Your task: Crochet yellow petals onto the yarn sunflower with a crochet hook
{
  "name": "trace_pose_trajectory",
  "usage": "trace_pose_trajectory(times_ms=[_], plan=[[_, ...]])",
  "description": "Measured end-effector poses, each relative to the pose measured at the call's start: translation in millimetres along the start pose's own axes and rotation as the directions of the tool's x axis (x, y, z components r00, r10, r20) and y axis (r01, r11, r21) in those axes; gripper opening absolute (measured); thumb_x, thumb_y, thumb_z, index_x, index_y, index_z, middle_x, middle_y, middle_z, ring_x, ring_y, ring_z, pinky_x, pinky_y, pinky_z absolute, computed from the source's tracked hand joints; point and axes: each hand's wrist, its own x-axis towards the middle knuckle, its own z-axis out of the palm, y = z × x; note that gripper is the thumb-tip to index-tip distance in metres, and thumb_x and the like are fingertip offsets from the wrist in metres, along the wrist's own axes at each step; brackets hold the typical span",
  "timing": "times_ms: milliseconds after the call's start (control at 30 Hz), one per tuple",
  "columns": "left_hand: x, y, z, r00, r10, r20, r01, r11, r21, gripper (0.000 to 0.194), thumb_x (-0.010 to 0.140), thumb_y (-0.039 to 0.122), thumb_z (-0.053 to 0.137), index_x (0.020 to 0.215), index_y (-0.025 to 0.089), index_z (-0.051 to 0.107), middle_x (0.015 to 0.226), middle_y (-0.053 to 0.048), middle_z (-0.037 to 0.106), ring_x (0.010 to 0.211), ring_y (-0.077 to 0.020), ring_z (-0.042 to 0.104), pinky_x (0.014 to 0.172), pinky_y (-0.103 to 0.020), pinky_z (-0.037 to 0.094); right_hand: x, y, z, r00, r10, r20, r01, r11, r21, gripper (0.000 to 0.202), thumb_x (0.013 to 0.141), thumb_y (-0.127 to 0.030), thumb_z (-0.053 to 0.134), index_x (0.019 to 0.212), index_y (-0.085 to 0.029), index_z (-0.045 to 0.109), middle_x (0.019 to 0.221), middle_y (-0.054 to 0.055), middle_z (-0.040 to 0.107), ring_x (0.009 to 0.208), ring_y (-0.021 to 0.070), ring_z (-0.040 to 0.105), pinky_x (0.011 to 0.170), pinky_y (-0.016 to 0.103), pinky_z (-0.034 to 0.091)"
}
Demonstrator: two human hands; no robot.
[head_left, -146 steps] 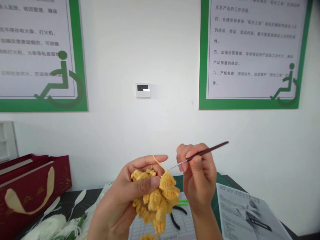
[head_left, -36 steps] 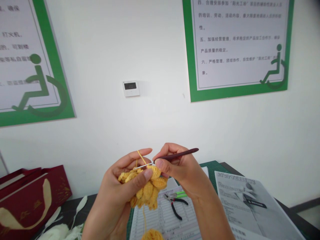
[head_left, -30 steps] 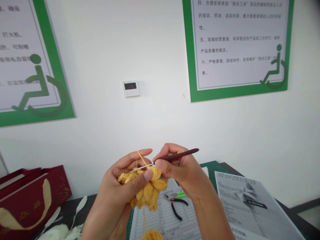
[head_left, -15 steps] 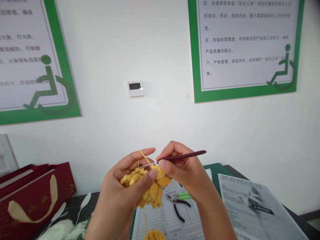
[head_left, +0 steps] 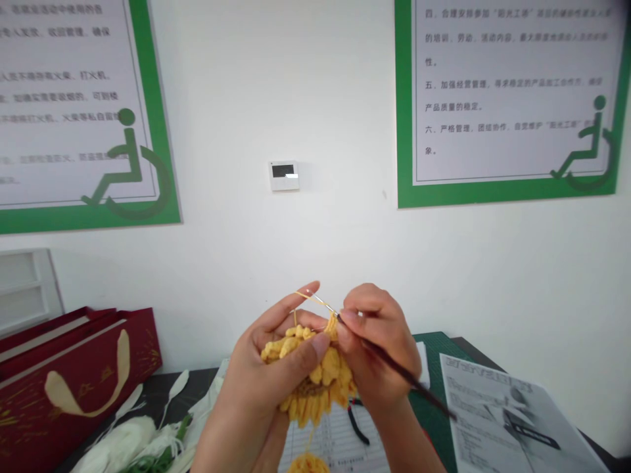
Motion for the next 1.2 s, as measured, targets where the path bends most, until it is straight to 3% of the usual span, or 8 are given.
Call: trace_pose_trajectory(times_ms=[67,167,267,367,533,700,1000,1200], plan=[[1,1,-4.5,0.996,-0.071,0.051,0.072,0.997,-0.009,0.067,0.058,0.021,0.101,0.122,0.020,0.082,0.084,-0.003,0.073,0.071,-0.0183,0.070,0.070,-0.029,0.060,-1,4,3,0.978,0.203,0.053,-0.210,0.946,0.245,0.005,0.097,-0.022,0.070,0.098,-0.026,0.071,0.086,0.002,0.065,0.080,0.0182,0.063,0.069,0.033,0.052],[4,1,-8.9,0.997,-0.031,0.064,0.028,0.998,0.053,0.070,0.061,0.022,0.100,0.128,0.022,0.080,0.081,-0.002,0.072,0.068,-0.0174,0.069,0.065,-0.026,0.056,1,6,2,0.861,0.456,0.225,-0.507,0.735,0.450,0.012,0.097,-0.034,0.075,0.092,-0.024,0.072,0.087,0.001,0.066,0.083,0.0161,0.063,0.072,0.029,0.050],[4,0,-9.1,0.998,0.034,0.055,-0.039,0.994,0.100,0.070,0.063,0.023,0.100,0.130,0.023,0.079,0.081,-0.002,0.073,0.068,-0.0168,0.069,0.064,-0.024,0.054,3,3,-1,0.779,0.542,0.315,-0.620,0.592,0.514,0.015,0.100,-0.037,0.071,0.094,-0.024,0.071,0.093,0.002,0.070,0.086,0.0152,0.065,0.078,0.028,0.050],[4,1,-8.6,0.998,0.047,0.041,-0.052,0.991,0.127,0.061,0.063,0.023,0.100,0.122,0.024,0.083,0.081,-0.001,0.073,0.068,-0.0163,0.068,0.063,-0.024,0.055,4,-1,-3,0.743,0.562,0.363,-0.662,0.541,0.518,0.015,0.103,-0.040,0.066,0.098,-0.025,0.068,0.088,0.001,0.073,0.082,0.0148,0.067,0.080,0.029,0.050],[5,3,-12.9,0.993,0.015,0.117,-0.026,0.995,0.093,0.043,0.068,0.024,0.096,0.110,0.024,0.086,0.077,0.001,0.071,0.062,-0.0136,0.065,0.056,-0.021,0.052,5,-3,-5,0.753,0.594,0.281,-0.645,0.587,0.489,0.018,0.102,-0.041,0.068,0.095,-0.025,0.067,0.083,-0.002,0.073,0.081,0.0138,0.067,0.084,0.028,0.050],[6,3,-15.0,0.991,-0.008,0.131,-0.005,0.995,0.102,0.039,0.071,0.024,0.095,0.109,0.022,0.085,0.072,0.001,0.070,0.061,-0.0129,0.064,0.056,-0.020,0.052,8,-1,-11,0.772,0.569,0.283,-0.630,0.628,0.457,0.019,0.104,-0.041,0.065,0.095,-0.025,0.066,0.081,-0.001,0.073,0.079,0.0142,0.067,0.083,0.029,0.052],[9,2,-14.7,0.993,-0.016,0.114,-0.001,0.989,0.145,0.041,0.070,0.025,0.096,0.109,0.016,0.084,0.069,0.001,0.069,0.059,-0.0121,0.061,0.054,-0.020,0.050,13,1,-26,0.880,0.373,0.293,-0.454,0.842,0.293,0.015,0.108,-0.036,0.057,0.100,-0.025,0.065,0.083,0.002,0.072,0.080,0.0191,0.068,0.076,0.035,0.053],[10,1,-14.1,0.995,-0.027,0.096,0.014,0.991,0.135,0.041,0.069,0.025,0.096,0.108,0.017,0.085,0.071,-0.001,0.071,0.061,-0.0147,0.064,0.056,-0.023,0.053,13,-3,-28,0.927,0.248,0.281,-0.291,0.949,0.121,0.014,0.108,-0.025,0.053,0.100,-0.026,0.066,0.087,0.005,0.075,0.086,0.0228,0.068,0.079,0.041,0.052]])
